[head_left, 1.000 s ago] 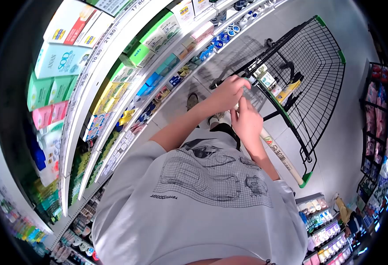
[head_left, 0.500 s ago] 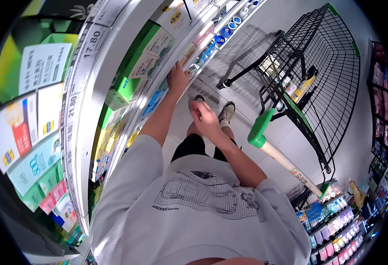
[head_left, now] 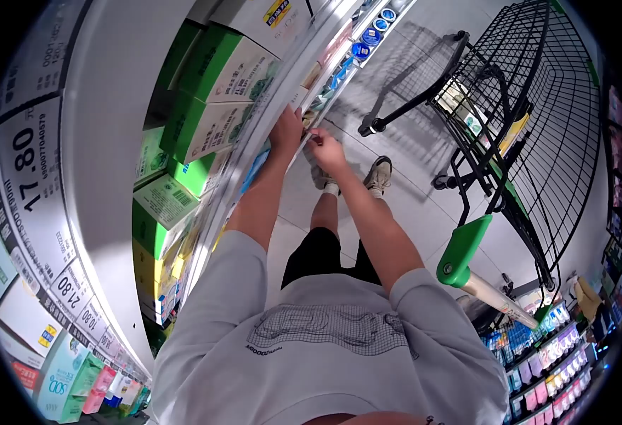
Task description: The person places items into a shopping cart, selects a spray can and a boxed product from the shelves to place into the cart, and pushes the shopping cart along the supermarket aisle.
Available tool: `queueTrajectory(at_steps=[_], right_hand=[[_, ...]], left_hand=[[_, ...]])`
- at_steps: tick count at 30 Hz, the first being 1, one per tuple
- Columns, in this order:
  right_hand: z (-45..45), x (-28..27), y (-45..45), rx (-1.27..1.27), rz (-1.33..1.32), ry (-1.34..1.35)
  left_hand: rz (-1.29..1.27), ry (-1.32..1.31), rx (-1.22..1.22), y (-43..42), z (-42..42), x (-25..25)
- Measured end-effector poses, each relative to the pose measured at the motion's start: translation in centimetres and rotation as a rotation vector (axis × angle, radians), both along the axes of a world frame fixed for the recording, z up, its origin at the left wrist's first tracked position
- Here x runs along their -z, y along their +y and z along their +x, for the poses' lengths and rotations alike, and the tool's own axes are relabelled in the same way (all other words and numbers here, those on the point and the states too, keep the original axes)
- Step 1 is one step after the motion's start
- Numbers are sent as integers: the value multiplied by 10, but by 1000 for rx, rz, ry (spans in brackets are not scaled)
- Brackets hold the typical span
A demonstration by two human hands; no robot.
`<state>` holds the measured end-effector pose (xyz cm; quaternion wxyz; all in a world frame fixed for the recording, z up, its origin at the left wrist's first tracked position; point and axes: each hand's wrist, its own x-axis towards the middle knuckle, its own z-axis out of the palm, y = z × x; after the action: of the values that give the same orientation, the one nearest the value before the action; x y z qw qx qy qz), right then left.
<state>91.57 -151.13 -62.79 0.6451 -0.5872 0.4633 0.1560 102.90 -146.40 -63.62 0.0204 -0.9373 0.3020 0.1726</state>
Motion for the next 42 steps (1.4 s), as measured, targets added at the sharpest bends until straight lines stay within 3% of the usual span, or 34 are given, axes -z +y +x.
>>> queueTrajectory(at_steps=[5, 8, 11, 14, 15, 16, 19, 24, 26, 27, 29, 30, 33, 35, 36, 39, 42], right_hand=[[-8, -2, 3, 18, 8, 19], [-6, -21, -10, 89, 79, 65], [-3, -44, -11, 308, -111, -9], [-2, -81, -18, 287, -369, -118], [-5, -101, -15, 294, -468, -164], [-7, -138, -19, 343, -335, -150], [-22, -223, -25, 229, -268, -316], [-31, -328, -65, 350, -76, -595], [-36, -351, -89, 385, -193, -650], [-39, -363, -103, 422, -231, -661], [-51, -391, -134, 413, -592, -475], [-57, -403, -148, 376, -724, -356], [-87, -395, -184, 348, -936, -160], [-109, -400, -202, 589, -303, -343], [-121, -394, -207, 637, -220, -432], [-153, -379, -214, 842, -209, -577], [-196, -355, -225, 847, -316, -375]], left_hand=[[22, 135, -117, -9, 12, -5], [-195, 52, -51, -3, -2, -22], [-425, 80, 6, 3, -22, -57], [-622, 178, -8, -7, -36, -103], [-671, 212, -24, -14, -40, -128], [-711, 254, -44, -20, -43, -154], [-851, 497, -354, -43, -24, -219], [-1211, 682, -201, -110, 6, -313], [-1400, 702, -120, -145, 14, -333], [-1299, 766, -195, -161, 15, -356], [-1344, 792, -106, -194, 9, -368], [-1476, 1093, -142, -210, -1, -366], [-1361, 1321, -255, -247, -39, -373], [-1306, 1389, -207, -264, -69, -382], [-1262, 1481, -223, -269, -86, -385], [-1157, 1645, -141, -284, -133, -369], [-1024, 1808, -104, -282, -177, -331]])
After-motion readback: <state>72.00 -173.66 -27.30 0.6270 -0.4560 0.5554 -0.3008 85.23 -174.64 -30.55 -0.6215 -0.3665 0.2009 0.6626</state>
